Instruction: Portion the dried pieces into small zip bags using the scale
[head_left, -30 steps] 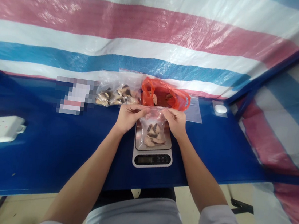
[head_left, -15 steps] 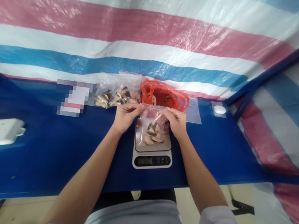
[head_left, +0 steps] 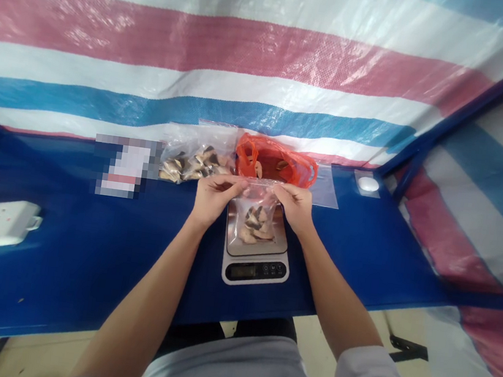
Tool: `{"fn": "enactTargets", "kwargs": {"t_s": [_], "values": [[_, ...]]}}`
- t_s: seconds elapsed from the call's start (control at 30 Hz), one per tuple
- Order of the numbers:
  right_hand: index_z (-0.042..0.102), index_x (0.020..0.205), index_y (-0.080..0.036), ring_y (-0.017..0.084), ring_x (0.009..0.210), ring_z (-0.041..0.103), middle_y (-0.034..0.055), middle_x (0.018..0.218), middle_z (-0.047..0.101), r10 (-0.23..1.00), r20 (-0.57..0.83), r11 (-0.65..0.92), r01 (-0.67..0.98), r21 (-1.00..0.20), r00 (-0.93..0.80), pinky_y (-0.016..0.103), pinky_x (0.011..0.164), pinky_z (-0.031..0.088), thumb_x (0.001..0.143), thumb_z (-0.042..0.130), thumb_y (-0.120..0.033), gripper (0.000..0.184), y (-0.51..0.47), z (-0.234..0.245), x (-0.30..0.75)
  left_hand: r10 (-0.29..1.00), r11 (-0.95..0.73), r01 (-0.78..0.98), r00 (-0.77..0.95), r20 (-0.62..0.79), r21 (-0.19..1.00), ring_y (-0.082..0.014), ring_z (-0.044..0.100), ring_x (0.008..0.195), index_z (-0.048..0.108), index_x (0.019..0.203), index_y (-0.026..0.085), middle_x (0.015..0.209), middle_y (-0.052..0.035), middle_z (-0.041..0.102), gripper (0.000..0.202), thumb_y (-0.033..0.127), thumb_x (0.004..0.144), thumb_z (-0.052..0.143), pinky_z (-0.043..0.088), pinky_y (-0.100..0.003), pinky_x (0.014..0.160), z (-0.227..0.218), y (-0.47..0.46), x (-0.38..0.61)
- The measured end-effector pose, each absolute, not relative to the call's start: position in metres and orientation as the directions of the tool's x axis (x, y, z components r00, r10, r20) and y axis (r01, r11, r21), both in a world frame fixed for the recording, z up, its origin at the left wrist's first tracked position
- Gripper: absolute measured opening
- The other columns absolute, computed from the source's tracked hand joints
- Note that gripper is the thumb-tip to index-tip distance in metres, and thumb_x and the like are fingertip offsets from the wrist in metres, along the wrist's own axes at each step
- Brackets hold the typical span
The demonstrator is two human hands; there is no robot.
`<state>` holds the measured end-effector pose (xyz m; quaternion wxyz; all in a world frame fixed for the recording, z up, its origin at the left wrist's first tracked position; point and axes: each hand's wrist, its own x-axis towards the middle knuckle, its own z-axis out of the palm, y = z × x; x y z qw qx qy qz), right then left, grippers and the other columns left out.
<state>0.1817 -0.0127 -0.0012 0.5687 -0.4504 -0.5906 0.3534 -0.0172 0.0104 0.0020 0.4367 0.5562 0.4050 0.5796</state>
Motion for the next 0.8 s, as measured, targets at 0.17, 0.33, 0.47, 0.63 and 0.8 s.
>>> {"fn": "enactTargets", "kwargs": {"t_s": [0.17, 0.33, 0.47, 0.63, 0.8], "values": [[0.079, 0.08, -0.021, 0.015, 0.061, 0.067, 0.0008, 0.071, 0.074, 0.939, 0.343, 0.338, 0.133, -0.932, 0.017, 0.026, 0.058, 0.053, 0.082, 0.073, -0.048, 0.028, -0.013, -0.004, 0.178, 0.956, -0.29, -0.064, 0.022, 0.292, 0.955, -0.0174, 0.068, 0.059, 0.082, 0.076, 0.018, 0.066, -0.005, 0.076, 0.039, 0.055, 0.065, 0.089, 0.058, -0.03, 0.063, 0.005, 0.005, -0.011], [0.072, 0.063, -0.021, 0.014, 0.055, 0.062, 0.0002, 0.059, 0.068, 0.942, 0.335, 0.324, 0.196, -0.925, 0.025, 0.025, 0.052, 0.048, 0.084, 0.071, -0.051, 0.037, -0.013, -0.002, 0.179, 0.955, -0.287, -0.064, 0.063, 0.291, 0.956, -0.0166, 0.067, 0.055, 0.083, 0.077, 0.018, 0.065, -0.0047, 0.076, 0.036, 0.052, 0.066, 0.089, 0.056, -0.028, 0.059, 0.004, 0.004, -0.009], [0.074, 0.062, -0.022, 0.015, 0.054, 0.063, 0.0007, 0.06, 0.07, 0.94, 0.34, 0.329, 0.183, -0.926, 0.028, 0.026, 0.051, 0.047, 0.084, 0.07, -0.049, 0.035, -0.014, 0.0, 0.18, 0.956, -0.284, -0.044, 0.059, 0.287, 0.958, -0.0172, 0.069, 0.063, 0.083, 0.077, 0.019, 0.073, -0.0054, 0.079, 0.035, 0.052, 0.066, 0.089, 0.057, -0.028, 0.065, 0.003, 0.008, -0.013], [0.075, 0.069, -0.022, 0.015, 0.057, 0.066, 0.0, 0.063, 0.072, 0.951, 0.306, 0.3, 0.094, -0.949, 0.05, 0.026, 0.057, 0.052, 0.082, 0.072, -0.044, 0.026, -0.014, -0.003, 0.177, 0.959, -0.279, -0.058, 0.042, 0.281, 0.959, -0.0161, 0.068, 0.066, 0.083, 0.077, 0.02, 0.076, -0.0051, 0.079, 0.039, 0.057, 0.066, 0.089, 0.055, -0.028, 0.069, -0.001, 0.014, -0.018], [0.078, 0.083, -0.022, 0.016, 0.063, 0.07, 0.0003, 0.074, 0.076, 0.969, 0.239, 0.237, 0.047, -0.97, 0.054, 0.026, 0.06, 0.056, 0.08, 0.076, -0.044, 0.023, -0.014, -0.004, 0.174, 0.952, -0.304, -0.046, 0.029, 0.306, 0.952, -0.0148, 0.066, 0.064, 0.083, 0.077, 0.019, 0.072, -0.0039, 0.077, 0.038, 0.056, 0.066, 0.089, 0.054, -0.027, 0.067, -0.002, 0.013, -0.015]]}}
